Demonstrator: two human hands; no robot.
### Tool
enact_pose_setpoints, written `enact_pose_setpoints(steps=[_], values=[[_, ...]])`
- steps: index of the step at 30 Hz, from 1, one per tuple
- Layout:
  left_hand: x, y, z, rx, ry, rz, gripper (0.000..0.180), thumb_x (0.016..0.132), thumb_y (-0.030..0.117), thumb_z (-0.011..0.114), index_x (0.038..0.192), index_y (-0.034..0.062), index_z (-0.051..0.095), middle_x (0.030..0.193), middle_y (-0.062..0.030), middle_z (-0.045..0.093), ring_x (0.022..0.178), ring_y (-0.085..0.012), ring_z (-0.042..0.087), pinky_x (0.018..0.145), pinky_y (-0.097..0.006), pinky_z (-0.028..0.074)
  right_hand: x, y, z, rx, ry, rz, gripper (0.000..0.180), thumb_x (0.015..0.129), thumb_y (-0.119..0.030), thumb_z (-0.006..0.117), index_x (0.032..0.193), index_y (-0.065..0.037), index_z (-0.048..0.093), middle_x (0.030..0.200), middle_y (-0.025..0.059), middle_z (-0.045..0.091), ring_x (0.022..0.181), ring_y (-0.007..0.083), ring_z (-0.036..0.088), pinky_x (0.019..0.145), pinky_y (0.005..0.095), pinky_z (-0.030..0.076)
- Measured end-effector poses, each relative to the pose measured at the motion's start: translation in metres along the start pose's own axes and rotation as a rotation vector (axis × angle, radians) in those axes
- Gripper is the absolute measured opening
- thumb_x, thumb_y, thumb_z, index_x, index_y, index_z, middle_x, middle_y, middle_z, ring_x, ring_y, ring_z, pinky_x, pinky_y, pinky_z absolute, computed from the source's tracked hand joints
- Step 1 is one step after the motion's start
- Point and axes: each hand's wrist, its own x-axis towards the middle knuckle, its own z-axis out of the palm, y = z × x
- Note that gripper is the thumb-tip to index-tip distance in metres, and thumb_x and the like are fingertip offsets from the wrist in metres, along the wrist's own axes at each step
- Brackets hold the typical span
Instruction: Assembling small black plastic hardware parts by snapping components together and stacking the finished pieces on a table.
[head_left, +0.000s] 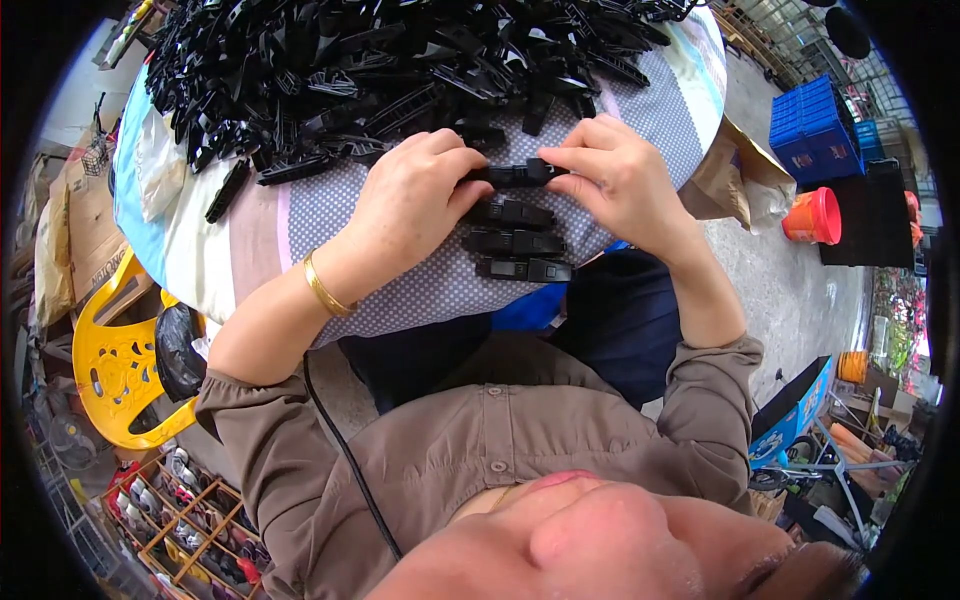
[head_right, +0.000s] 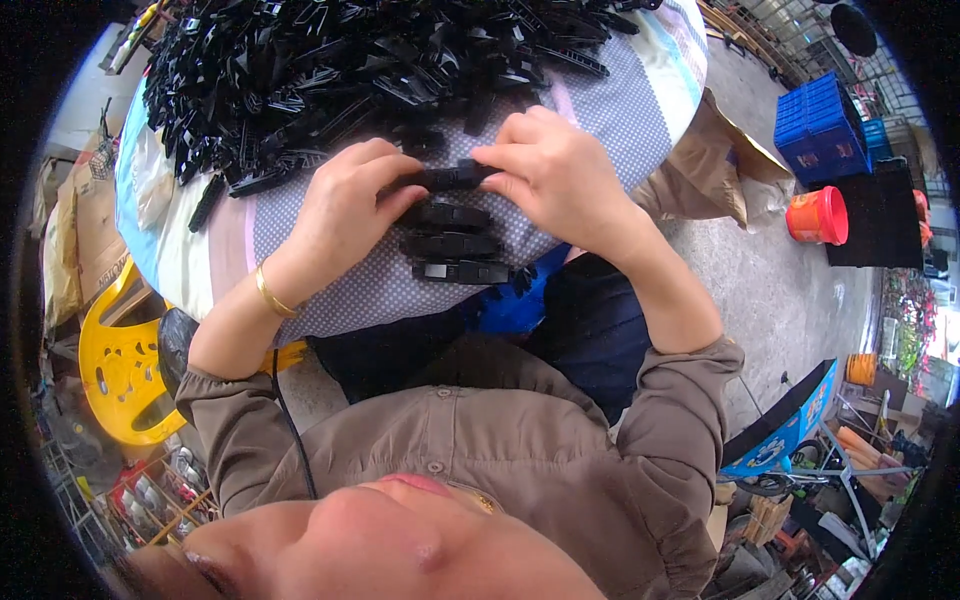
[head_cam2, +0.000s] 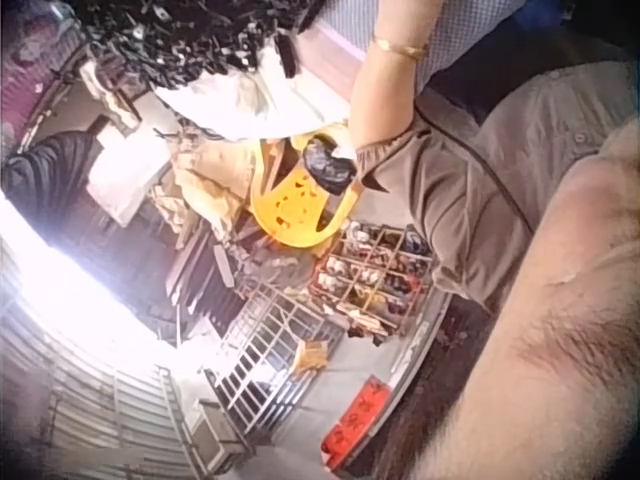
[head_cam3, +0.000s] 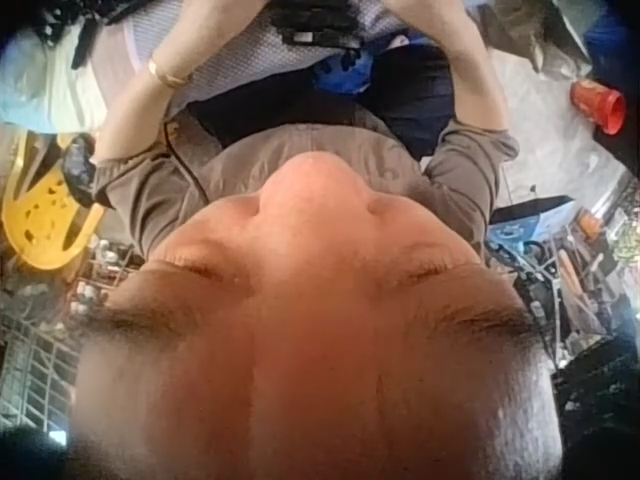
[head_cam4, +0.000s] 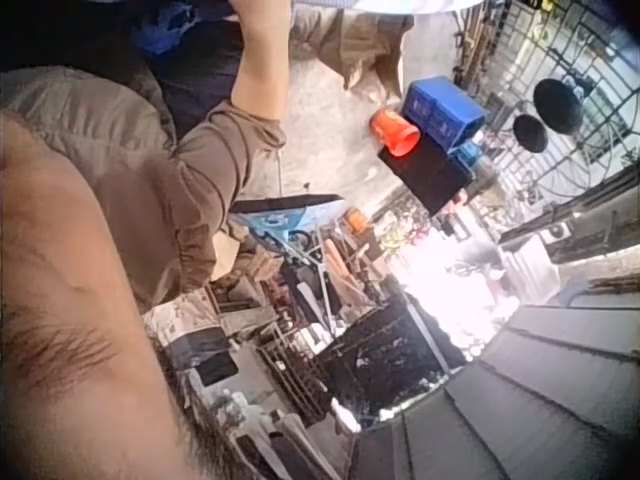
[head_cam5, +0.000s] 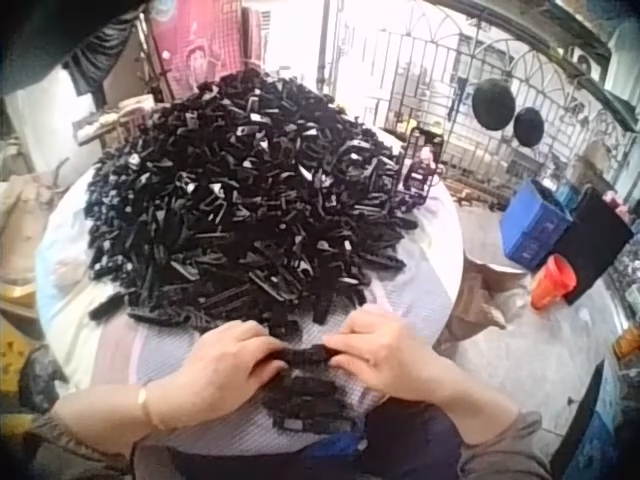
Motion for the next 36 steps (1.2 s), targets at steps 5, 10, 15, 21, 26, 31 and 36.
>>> enact_pose_setpoints(steps=[5,10,15,21,26,31,36], values=[[0.004,-0.004,0.002,-0.014,0.025,0.116,0.015,0.075,0.007,0.073,0.087,-0.0004,0.069,0.085,-0.0115,0.063,0.077,-0.0294,0.061,0.068,-0.036,0.051,-0.001,0.004,-0.004,-0.02,-0.058,-0.004,0.026,0.07,-0.007,0.077,0.094,-0.002,0.071,0.08,0.0074,0.062,0.076,0.0238,0.058,0.066,0.0328,0.047],[0.007,0.003,0.006,-0.036,0.0,0.16,0.014,0.074,0.007,0.074,0.085,0.0006,0.069,0.084,-0.0109,0.062,0.077,-0.0289,0.06,0.067,-0.036,0.05,0.003,0.002,0.014,0.092,-0.002,-0.03,0.025,0.069,-0.006,0.077,0.093,-0.001,0.071,0.079,0.0081,0.062,0.076,0.0241,0.059,0.065,0.0328,0.047],[0.012,-0.005,-0.013,-0.075,-0.149,0.203,0.018,0.073,0.011,0.077,0.085,0.0013,0.068,0.084,-0.0091,0.062,0.078,-0.0261,0.06,0.067,-0.035,0.05,0.002,0.002,0.003,0.251,-0.113,-0.024,0.023,0.071,-0.008,0.077,0.092,-0.001,0.07,0.08,0.0089,0.063,0.074,0.0226,0.06,0.065,0.0318,0.048],[0.016,-0.032,-0.026,0.391,0.246,-0.1,0.03,0.076,0.02,0.077,0.099,0.0047,0.065,0.096,-0.0085,0.06,0.095,-0.0268,0.058,0.08,-0.036,0.05,0.011,0.009,0.014,-0.143,0.098,0.175,0.036,0.084,-0.028,0.072,0.112,-0.008,0.067,0.077,0.0073,0.062,0.065,0.0199,0.06,0.057,0.0305,0.048],[0.015,-0.035,-0.027,0.441,0.107,-0.088,0.032,0.078,0.016,0.074,0.105,0.0028,0.064,0.099,-0.0088,0.06,0.098,-0.0282,0.056,0.085,-0.035,0.049,0.021,0.015,0.03,-0.361,0.162,0.119,0.032,0.082,-0.026,0.072,0.108,-0.009,0.065,0.084,0.0082,0.064,0.073,0.0251,0.063,0.062,0.034,0.051],[0.018,-0.019,-0.037,-0.46,0.151,-0.346,0.023,0.085,0.007,0.065,0.107,0.0,0.061,0.101,-0.0068,0.066,0.089,-0.014,0.063,0.078,-0.026,0.052,0.017,0.016,0.027,-0.278,0.195,0.168,0.028,0.078,-0.016,0.071,0.103,-0.005,0.064,0.091,0.009,0.066,0.082,0.0284,0.064,0.07,0.0356,0.052],[0.014,-0.009,-0.018,-0.953,-0.02,-0.318,0.037,0.082,-0.002,0.064,0.116,0.0004,0.048,0.098,-0.0073,0.065,0.094,-0.0139,0.065,0.086,-0.026,0.053,0.017,0.017,0.021,-0.294,0.133,0.135,0.025,0.079,-0.015,0.072,0.1,-0.003,0.065,0.093,0.0096,0.067,0.081,0.0265,0.064,0.07,0.0352,0.052]])
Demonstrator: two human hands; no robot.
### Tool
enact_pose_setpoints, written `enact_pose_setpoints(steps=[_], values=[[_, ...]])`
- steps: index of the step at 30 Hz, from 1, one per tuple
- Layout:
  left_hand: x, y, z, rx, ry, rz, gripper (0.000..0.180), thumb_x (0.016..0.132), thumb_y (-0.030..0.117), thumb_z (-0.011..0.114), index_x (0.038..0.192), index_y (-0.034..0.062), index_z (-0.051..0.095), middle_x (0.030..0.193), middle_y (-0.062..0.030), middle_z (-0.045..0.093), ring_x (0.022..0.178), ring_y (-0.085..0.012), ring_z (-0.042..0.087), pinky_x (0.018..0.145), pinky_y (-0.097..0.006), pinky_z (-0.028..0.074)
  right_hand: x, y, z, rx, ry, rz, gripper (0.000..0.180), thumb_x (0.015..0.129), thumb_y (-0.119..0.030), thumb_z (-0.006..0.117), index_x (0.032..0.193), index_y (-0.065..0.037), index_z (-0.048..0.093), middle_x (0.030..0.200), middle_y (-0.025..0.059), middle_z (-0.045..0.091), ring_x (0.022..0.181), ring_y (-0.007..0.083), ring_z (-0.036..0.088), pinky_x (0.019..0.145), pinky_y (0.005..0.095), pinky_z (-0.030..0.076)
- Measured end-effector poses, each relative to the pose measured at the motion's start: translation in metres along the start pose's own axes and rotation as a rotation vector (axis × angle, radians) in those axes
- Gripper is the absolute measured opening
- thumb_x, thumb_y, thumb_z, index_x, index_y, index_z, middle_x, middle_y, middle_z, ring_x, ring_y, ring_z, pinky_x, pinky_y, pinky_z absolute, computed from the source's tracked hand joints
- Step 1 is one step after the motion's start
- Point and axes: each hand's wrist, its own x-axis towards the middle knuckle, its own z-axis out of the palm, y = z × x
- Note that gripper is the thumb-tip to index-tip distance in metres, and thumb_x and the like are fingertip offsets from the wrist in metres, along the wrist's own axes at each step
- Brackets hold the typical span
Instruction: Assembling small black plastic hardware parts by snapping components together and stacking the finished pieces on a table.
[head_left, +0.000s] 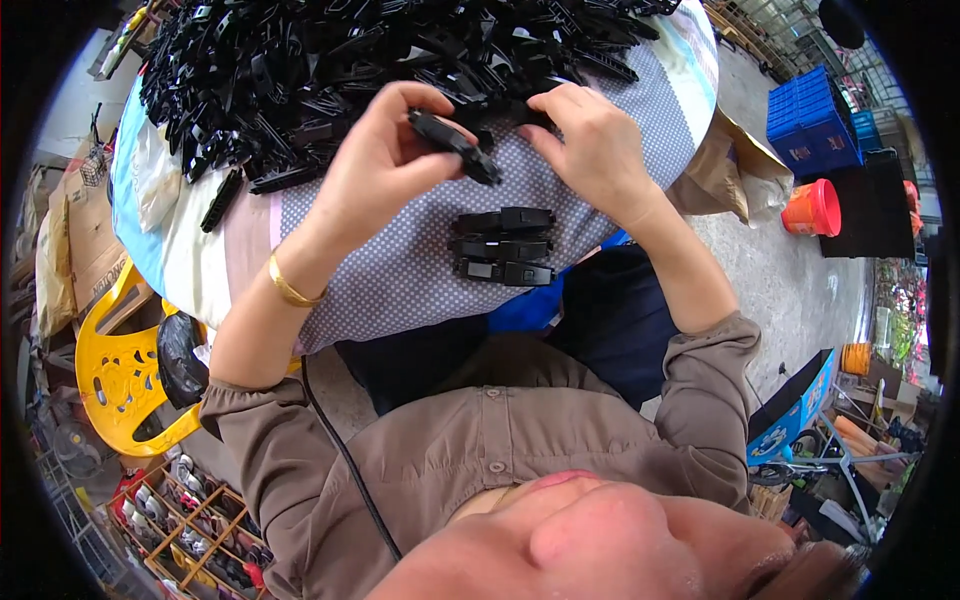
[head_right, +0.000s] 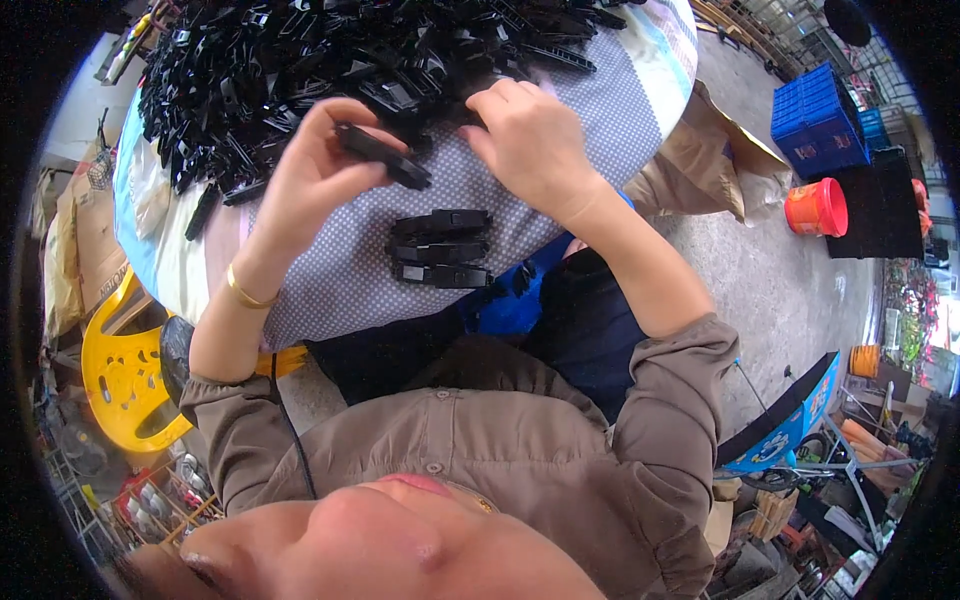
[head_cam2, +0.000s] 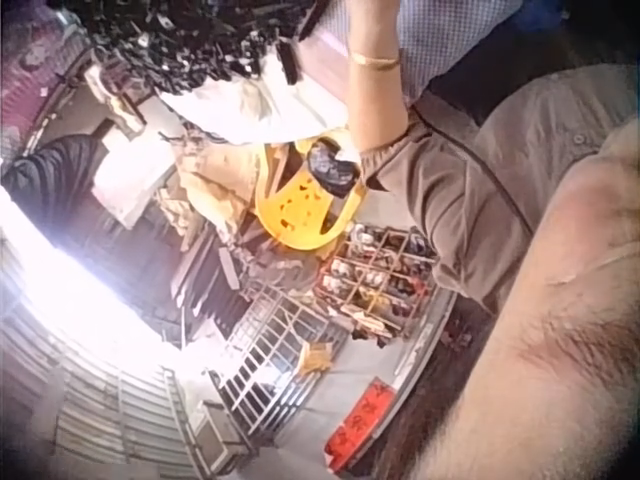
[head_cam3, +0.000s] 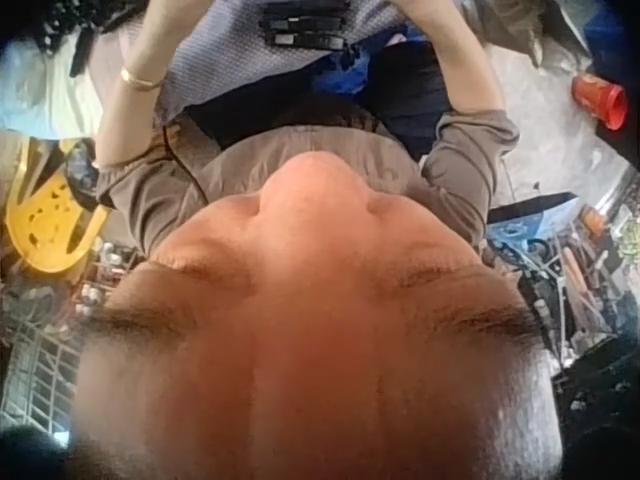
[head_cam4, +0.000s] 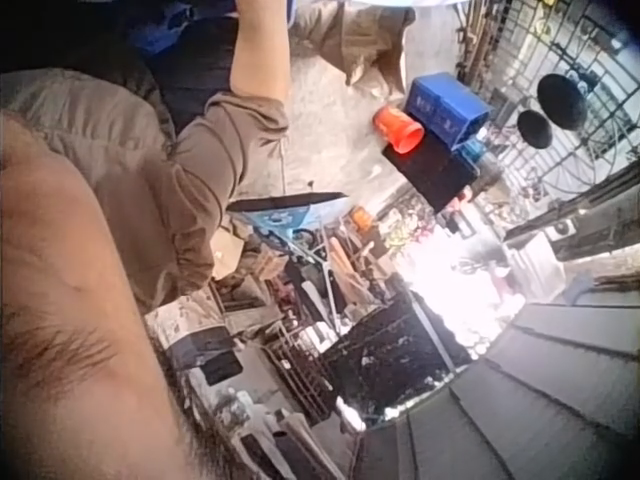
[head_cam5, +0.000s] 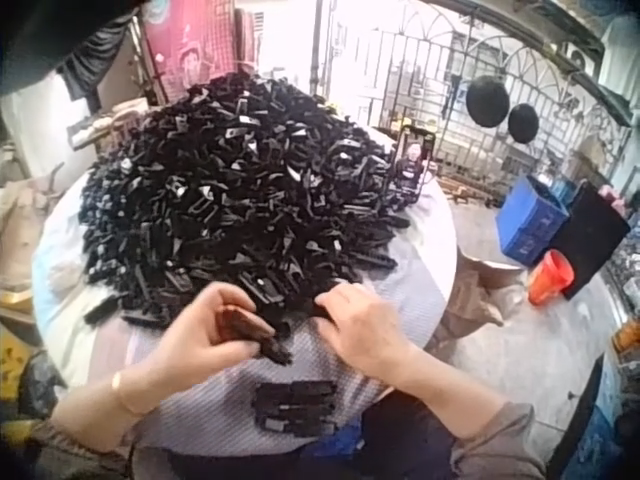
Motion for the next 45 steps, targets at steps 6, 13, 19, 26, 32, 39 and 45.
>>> enact_pose_setpoints(steps=[6,13,19,26,32,39,45], values=[[-0.009,-0.009,0.013,0.77,-0.04,0.292,0.022,0.074,0.004,0.071,0.095,0.001,0.064,0.089,-0.0114,0.061,0.083,-0.0262,0.06,0.074,-0.035,0.05,-0.01,-0.006,-0.027,0.317,-0.101,-0.018,0.026,0.075,-0.014,0.076,0.097,-0.002,0.069,0.092,0.01,0.067,0.077,0.026,0.063,0.067,0.0322,0.05],[-0.01,-0.01,0.011,0.842,-0.016,0.276,0.016,0.072,0.008,0.074,0.086,0.0014,0.068,0.086,-0.0093,0.062,0.084,-0.0279,0.058,0.076,-0.037,0.049,-0.016,-0.01,-0.031,0.261,-0.16,-0.131,0.026,0.071,-0.009,0.078,0.094,-0.001,0.07,0.084,0.0104,0.066,0.076,0.0262,0.063,0.065,0.0329,0.05],[-0.004,-0.012,0.013,0.781,-0.064,0.264,0.018,0.069,0.008,0.076,0.084,0.0009,0.069,0.083,-0.0082,0.062,0.082,-0.0278,0.058,0.074,-0.037,0.049,-0.01,-0.009,-0.011,0.429,-0.146,-0.173,0.021,0.071,-0.006,0.076,0.09,0.0,0.07,0.081,0.0106,0.064,0.074,0.0265,0.063,0.063,0.0338,0.05],[-0.001,-0.003,0.006,0.908,-0.178,0.358,0.026,0.067,0.007,0.08,0.089,0.0009,0.068,0.087,-0.0095,0.061,0.087,-0.0253,0.059,0.075,-0.034,0.05,-0.01,-0.013,-0.012,0.56,-0.22,-0.185,0.02,0.072,-0.006,0.075,0.089,0.001,0.069,0.081,0.011,0.064,0.073,0.0261,0.063,0.063,0.0335,0.049],[-0.019,0.047,-0.061,1.24,-0.05,0.225,0.043,0.061,0.011,0.084,0.1,0.006,0.065,0.102,-0.0082,0.055,0.098,-0.027,0.056,0.083,-0.034,0.05,-0.004,-0.02,-0.013,0.552,-0.326,-0.177,0.025,0.079,-0.016,0.075,0.099,-0.003,0.07,0.087,0.0094,0.066,0.075,0.0252,0.064,0.065,0.0316,0.051],[-0.007,0.019,-0.054,1.441,-0.017,0.178,0.031,0.065,-0.002,0.073,0.094,0.0032,0.066,0.098,-0.0083,0.055,0.098,-0.0264,0.054,0.089,-0.033,0.048,0.007,-0.028,0.019,0.157,-0.024,-0.237,0.032,0.079,-0.016,0.073,0.11,-0.008,0.067,0.09,0.0067,0.066,0.079,0.0237,0.064,0.067,0.0334,0.052],[-0.006,0.021,-0.042,1.115,0.094,0.246,0.029,0.074,0.001,0.07,0.102,0.0041,0.064,0.098,-0.0076,0.059,0.089,-0.0211,0.061,0.079,-0.031,0.052,0.002,-0.029,-0.001,0.299,-0.116,-0.143,0.025,0.084,-0.006,0.064,0.109,-0.006,0.066,0.085,0.0099,0.064,0.076,0.0259,0.063,0.066,0.0347,0.051]])
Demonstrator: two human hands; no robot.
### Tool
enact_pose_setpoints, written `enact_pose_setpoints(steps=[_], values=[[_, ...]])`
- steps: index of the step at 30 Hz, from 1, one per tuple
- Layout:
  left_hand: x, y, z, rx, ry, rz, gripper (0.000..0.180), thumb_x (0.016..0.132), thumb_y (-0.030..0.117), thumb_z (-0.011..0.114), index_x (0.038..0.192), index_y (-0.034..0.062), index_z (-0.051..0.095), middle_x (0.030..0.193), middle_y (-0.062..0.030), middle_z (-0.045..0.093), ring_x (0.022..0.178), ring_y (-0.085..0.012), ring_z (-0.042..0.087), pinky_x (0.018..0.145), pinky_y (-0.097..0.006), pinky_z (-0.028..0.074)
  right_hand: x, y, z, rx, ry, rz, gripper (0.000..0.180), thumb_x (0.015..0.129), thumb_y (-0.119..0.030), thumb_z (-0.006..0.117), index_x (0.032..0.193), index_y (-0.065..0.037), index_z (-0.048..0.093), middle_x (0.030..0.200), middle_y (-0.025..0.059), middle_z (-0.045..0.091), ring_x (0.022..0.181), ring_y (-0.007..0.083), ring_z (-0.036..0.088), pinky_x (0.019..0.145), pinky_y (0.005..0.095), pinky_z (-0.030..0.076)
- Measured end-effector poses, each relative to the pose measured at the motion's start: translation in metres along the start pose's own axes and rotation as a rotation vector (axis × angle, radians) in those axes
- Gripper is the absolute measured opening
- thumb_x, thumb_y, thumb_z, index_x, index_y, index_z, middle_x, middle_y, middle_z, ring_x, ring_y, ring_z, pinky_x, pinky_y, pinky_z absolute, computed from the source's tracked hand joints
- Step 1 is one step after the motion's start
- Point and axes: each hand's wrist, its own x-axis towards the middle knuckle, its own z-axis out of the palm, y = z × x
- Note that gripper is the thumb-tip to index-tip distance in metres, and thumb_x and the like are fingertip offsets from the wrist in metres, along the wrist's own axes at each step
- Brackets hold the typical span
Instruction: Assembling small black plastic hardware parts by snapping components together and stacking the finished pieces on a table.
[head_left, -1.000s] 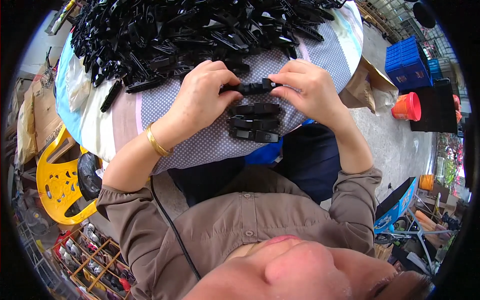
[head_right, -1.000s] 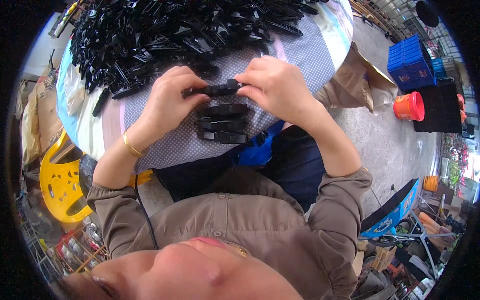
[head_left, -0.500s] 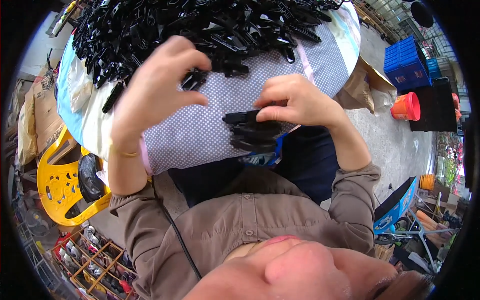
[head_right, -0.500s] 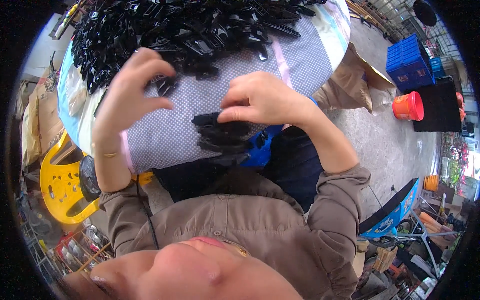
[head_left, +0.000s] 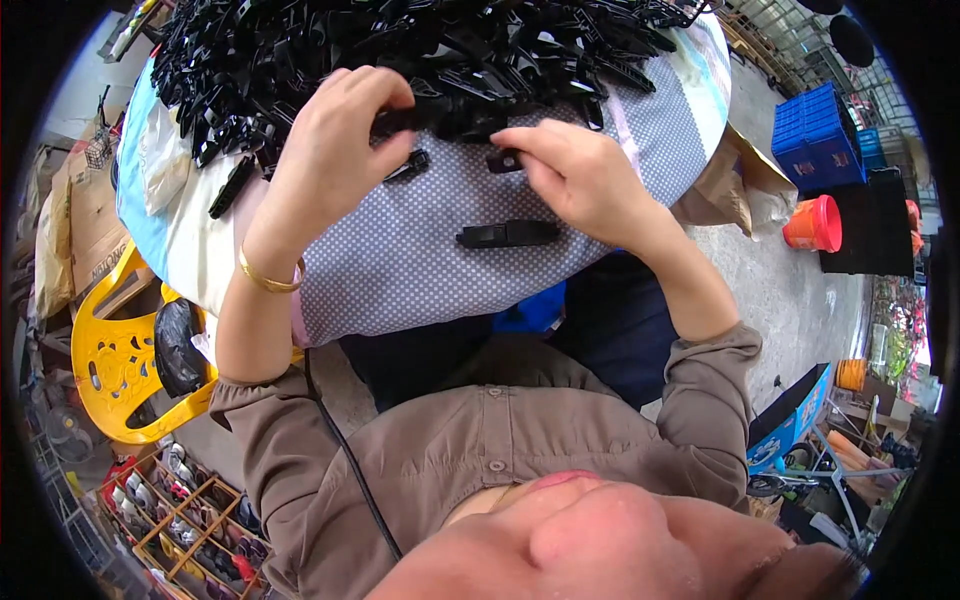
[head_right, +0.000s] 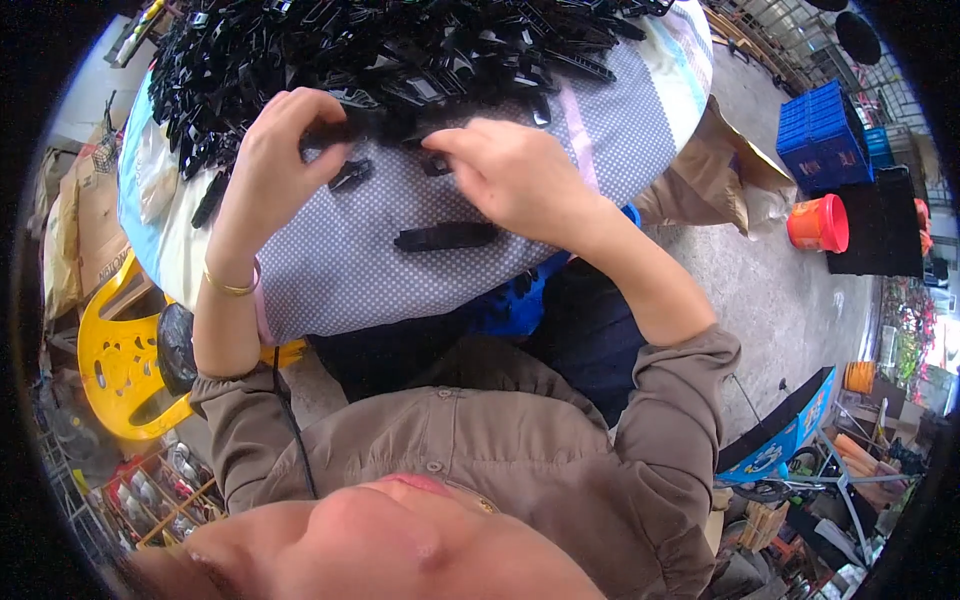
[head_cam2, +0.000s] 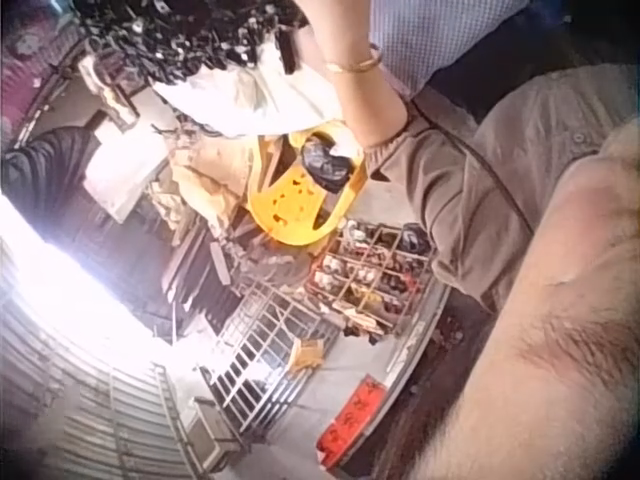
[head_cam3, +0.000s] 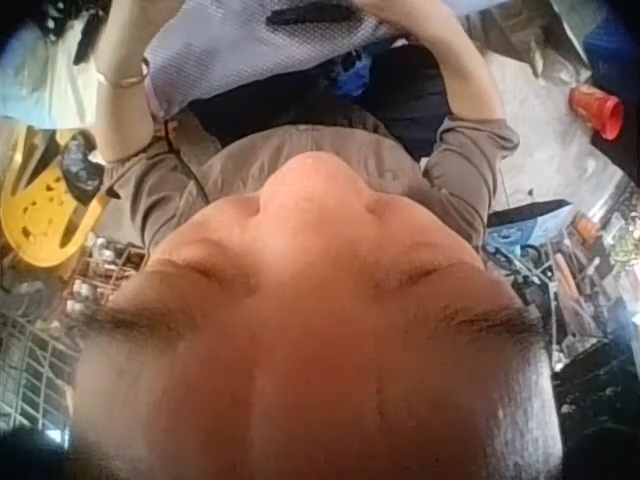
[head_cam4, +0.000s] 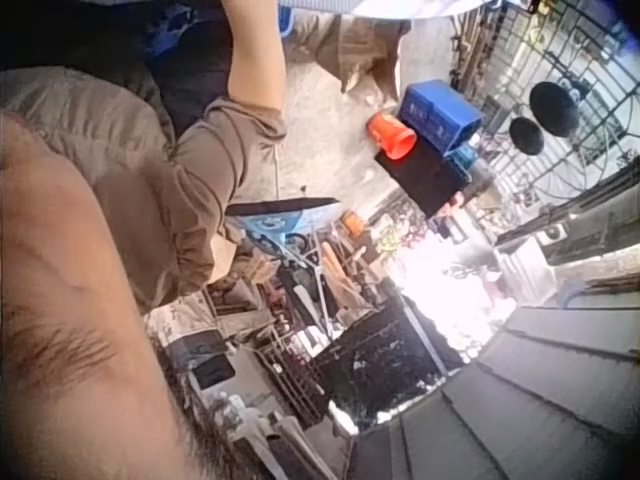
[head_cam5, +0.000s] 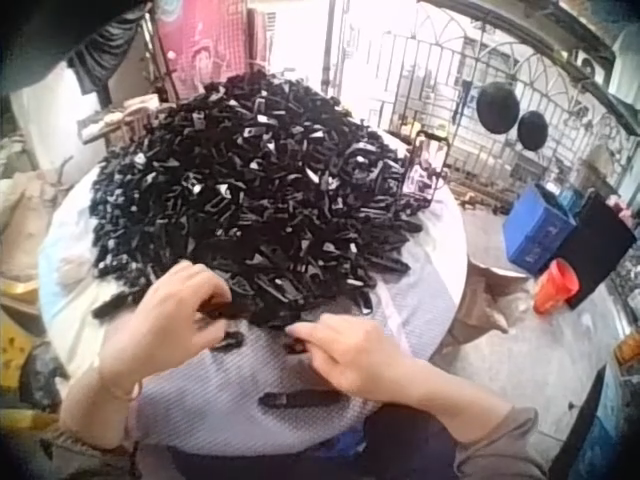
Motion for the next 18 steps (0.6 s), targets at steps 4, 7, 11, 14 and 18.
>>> enact_pose_setpoints(steps=[4,7,11,14,18], values=[[0.001,0.02,0.023,-0.827,0.088,-0.108,0.057,0.082,0.003,0.066,0.134,0.0096,0.046,0.093,-0.0084,0.061,0.078,-0.0162,0.066,0.071,-0.027,0.056,-0.015,0.007,-0.01,0.095,-0.065,0.077,0.022,0.084,-0.006,0.064,0.106,-0.004,0.064,0.088,0.0113,0.063,0.078,0.0284,0.064,0.067,0.0354,0.051],[-0.002,0.023,0.039,-0.951,0.001,-0.089,0.061,0.082,0.002,0.069,0.137,0.008,0.044,0.097,-0.0039,0.062,0.087,-0.0121,0.063,0.071,-0.024,0.056,-0.015,0.001,-0.013,-0.043,-0.069,0.065,0.022,0.083,-0.005,0.066,0.105,-0.004,0.064,0.09,0.011,0.064,0.08,0.0282,0.065,0.068,0.034,0.052],[-0.002,0.032,0.046,-0.611,-0.086,-0.071,0.023,0.075,0.011,0.078,0.094,0.0047,0.069,0.094,-0.0047,0.062,0.092,-0.0183,0.06,0.074,-0.029,0.051,-0.02,0.01,-0.02,-0.123,0.0,0.075,0.023,0.079,-0.007,0.07,0.102,-0.003,0.066,0.091,0.0104,0.064,0.081,0.0278,0.065,0.067,0.0332,0.052],[-0.006,0.029,0.054,-0.332,-0.037,0.082,0.023,0.072,0.015,0.079,0.09,0.0049,0.07,0.091,-0.0068,0.061,0.09,-0.0233,0.057,0.077,-0.032,0.05,-0.021,0.008,-0.023,-0.02,-0.005,0.101,0.024,0.077,-0.009,0.072,0.1,-0.003,0.067,0.091,0.0103,0.064,0.08,0.0276,0.065,0.066,0.0334,0.052],[-0.009,0.032,0.051,-0.175,-0.021,0.169,0.023,0.071,0.017,0.079,0.088,0.0046,0.07,0.091,-0.0078,0.06,0.09,-0.0267,0.054,0.08,-0.036,0.048,-0.02,-0.004,-0.019,0.036,-0.034,-0.02,0.027,0.074,-0.009,0.074,0.1,-0.003,0.069,0.089,0.0101,0.064,0.077,0.0268,0.064,0.064,0.0335,0.052]])
